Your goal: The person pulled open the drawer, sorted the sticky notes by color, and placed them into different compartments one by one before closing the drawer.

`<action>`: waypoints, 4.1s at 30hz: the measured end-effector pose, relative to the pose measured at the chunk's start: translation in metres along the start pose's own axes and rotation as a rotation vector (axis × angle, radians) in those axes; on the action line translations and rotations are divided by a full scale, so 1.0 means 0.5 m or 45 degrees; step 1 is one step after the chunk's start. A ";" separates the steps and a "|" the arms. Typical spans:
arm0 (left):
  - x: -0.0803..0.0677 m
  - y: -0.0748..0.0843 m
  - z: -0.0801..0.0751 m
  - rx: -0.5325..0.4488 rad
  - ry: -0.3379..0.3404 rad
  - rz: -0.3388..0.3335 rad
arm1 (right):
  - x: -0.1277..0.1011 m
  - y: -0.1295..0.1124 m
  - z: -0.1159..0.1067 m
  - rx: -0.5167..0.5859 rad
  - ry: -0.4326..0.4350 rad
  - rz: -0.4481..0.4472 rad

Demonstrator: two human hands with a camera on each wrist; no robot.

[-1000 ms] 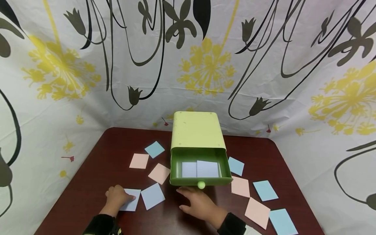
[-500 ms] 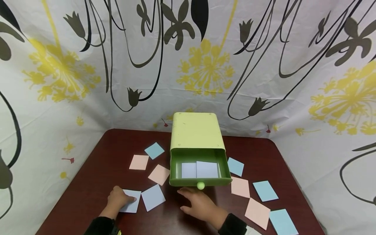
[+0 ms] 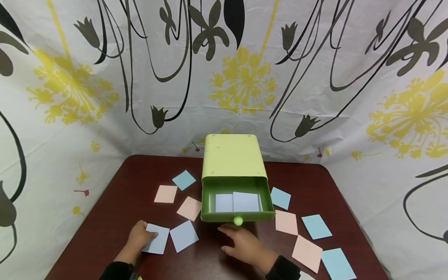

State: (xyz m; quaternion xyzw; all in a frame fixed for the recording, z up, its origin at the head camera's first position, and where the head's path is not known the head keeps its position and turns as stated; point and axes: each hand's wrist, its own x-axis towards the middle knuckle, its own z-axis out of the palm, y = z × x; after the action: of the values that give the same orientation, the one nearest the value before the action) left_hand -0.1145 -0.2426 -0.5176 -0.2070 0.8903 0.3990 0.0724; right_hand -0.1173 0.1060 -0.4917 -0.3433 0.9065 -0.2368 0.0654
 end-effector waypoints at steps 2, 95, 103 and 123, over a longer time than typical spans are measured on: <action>0.000 0.000 -0.008 -0.018 -0.011 -0.008 | -0.009 0.010 -0.001 0.007 -0.006 0.015; -0.068 0.517 0.130 0.359 -0.453 0.943 | -0.196 0.170 -0.049 0.133 0.281 0.646; -0.072 0.509 0.122 0.302 -0.471 0.940 | -0.196 0.166 -0.050 0.141 0.273 0.603; -0.087 0.392 -0.031 0.038 -0.143 0.730 | -0.163 0.145 -0.037 0.083 0.237 0.528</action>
State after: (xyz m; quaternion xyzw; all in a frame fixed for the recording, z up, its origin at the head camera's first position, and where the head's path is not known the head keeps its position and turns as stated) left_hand -0.1583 -0.1238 -0.3608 0.0766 0.9128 0.4010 0.0090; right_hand -0.1036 0.2139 -0.5134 -0.1242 0.9517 -0.2781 0.0398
